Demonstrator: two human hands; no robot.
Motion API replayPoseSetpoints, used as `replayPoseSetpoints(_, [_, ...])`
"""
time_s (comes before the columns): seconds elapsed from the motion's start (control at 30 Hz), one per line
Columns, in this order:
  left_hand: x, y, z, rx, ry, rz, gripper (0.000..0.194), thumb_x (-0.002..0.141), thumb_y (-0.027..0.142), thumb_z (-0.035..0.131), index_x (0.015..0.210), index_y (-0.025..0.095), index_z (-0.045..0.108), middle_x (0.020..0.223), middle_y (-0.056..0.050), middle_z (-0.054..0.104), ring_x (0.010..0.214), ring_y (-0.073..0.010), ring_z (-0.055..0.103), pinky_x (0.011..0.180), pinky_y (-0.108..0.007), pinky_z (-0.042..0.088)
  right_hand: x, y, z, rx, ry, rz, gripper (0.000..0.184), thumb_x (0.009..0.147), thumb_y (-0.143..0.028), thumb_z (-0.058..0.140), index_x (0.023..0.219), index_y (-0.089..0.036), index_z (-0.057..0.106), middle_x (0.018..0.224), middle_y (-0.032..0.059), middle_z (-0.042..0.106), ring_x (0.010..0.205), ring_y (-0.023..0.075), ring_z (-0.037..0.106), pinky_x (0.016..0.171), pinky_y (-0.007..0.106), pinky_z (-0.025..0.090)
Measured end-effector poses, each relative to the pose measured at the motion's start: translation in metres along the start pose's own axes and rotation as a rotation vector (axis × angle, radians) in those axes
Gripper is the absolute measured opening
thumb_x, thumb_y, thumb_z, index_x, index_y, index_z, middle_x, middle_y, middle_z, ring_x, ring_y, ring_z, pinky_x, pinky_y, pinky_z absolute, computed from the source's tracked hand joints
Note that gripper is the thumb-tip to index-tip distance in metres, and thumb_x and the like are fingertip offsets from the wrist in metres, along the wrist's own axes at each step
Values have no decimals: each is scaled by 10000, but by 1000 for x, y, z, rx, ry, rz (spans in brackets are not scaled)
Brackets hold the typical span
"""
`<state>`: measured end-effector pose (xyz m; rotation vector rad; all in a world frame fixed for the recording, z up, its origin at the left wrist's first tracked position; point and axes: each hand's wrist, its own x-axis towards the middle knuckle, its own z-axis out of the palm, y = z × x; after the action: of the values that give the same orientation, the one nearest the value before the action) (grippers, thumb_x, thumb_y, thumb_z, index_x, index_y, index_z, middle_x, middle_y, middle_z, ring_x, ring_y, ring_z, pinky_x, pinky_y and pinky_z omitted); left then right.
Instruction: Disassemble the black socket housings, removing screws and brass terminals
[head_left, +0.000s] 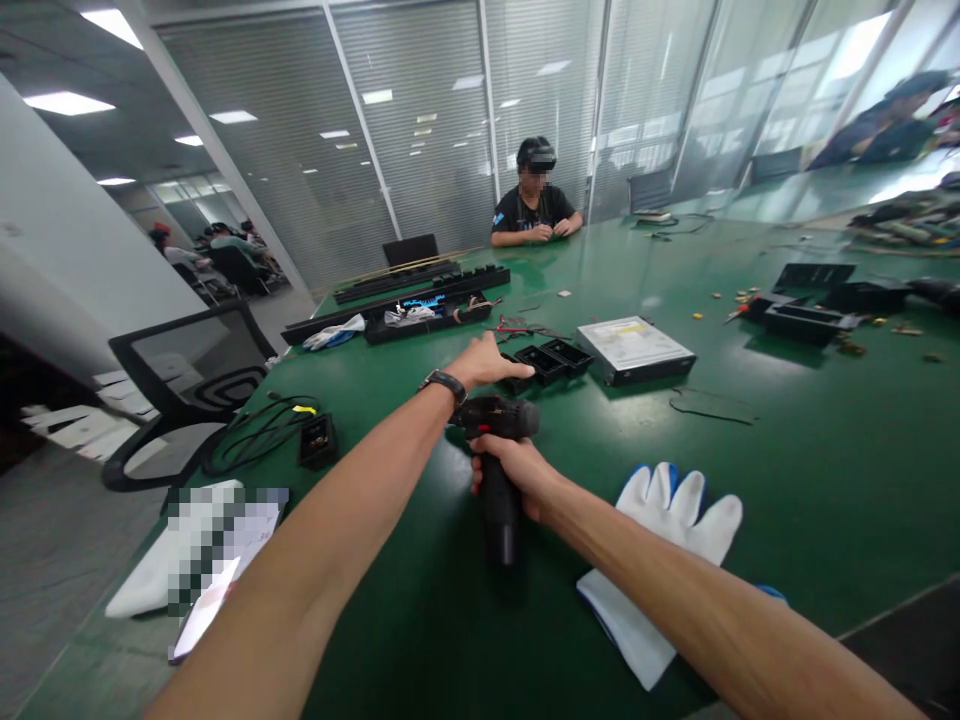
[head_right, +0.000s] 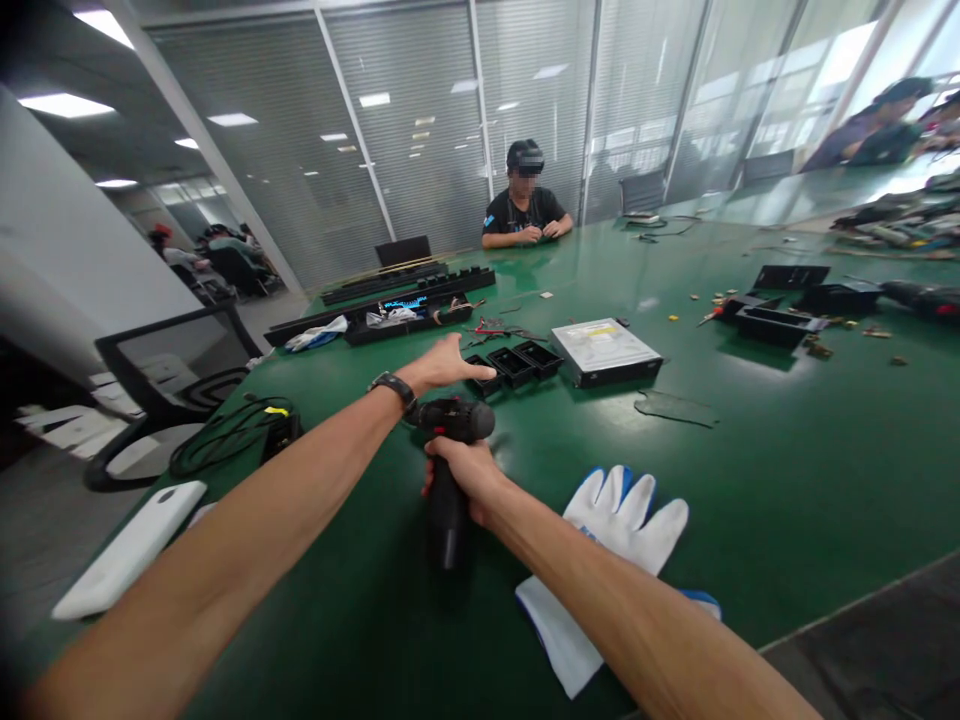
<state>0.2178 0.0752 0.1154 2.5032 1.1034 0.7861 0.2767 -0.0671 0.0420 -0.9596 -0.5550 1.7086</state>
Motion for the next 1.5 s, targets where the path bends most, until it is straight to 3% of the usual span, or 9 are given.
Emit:
replayPoseSetpoints(0.27, [-3,1,29,8,13,-4,422,968,395,665,1327,181,608,1328,-116,629,1158,-254,652,954,-460,583,8,1,-6,18,20,29,163,780,-160,742,879,-151,613,600,17,653,478,149,598,485,279,567])
replayPoseSetpoints(0.4, [4,2,15,21,98,10,440,960,401,677,1329,173,607,1337,-125,622,1162,-256,650,964,-463,579,7,-2,-5,38,41,21,137,830,-185,702,934,-144,622,618,27,660,482,151,594,500,292,580])
replayPoseSetpoints(0.5, [-8,-2,-15,52,190,28,707,800,367,843,1417,186,547,1452,-155,504,1299,-301,569,1126,-483,489,6,-5,-5,55,52,33,137,847,-187,691,957,-145,622,629,24,654,493,140,588,504,278,578])
replayPoseSetpoints(0.73, [-148,-23,-90,328,380,77,1050,701,270,861,1591,266,304,1525,-146,342,1456,-365,396,1238,-532,390,7,-11,-13,35,85,65,98,908,-198,665,984,-152,624,692,24,665,524,131,619,530,259,587])
replayPoseSetpoints(0.9, [-241,-40,-90,329,383,-134,1091,698,283,871,1599,299,256,1531,-146,345,1457,-387,405,1234,-571,393,6,-21,-18,-89,132,91,131,940,-251,681,958,-130,634,769,64,706,620,156,694,645,272,632])
replayPoseSetpoints(1.13, [-273,-61,-79,146,390,-301,1103,705,307,866,1579,256,196,1552,-152,291,1505,-369,354,1263,-568,361,-4,-30,-24,-342,217,97,194,933,-235,699,1079,-110,664,810,99,749,663,211,739,644,321,640])
replayPoseSetpoints(1.27, [-274,-68,-76,113,354,-283,1069,683,287,876,1548,260,249,1540,-144,295,1487,-380,373,1241,-587,395,-13,-42,-41,-687,201,103,276,879,-314,776,1072,-137,689,851,104,774,739,227,751,643,319,619])
replayPoseSetpoints(1.37, [-273,-70,-74,89,318,-306,1075,662,327,896,1532,246,271,1520,-145,306,1435,-381,428,1217,-581,433,-21,-63,-43,-1296,239,114,372,903,-525,710,845,-158,719,677,97,730,602,229,703,555,318,549])
replayPoseSetpoints(1.5, [-272,-68,-71,46,306,-351,1072,651,390,907,1511,224,289,1505,-144,299,1404,-365,457,1231,-554,425,-27,-87,-9,-1965,222,-357,376,930,-553,627,865,-213,776,772,88,762,664,237,701,556,311,430])
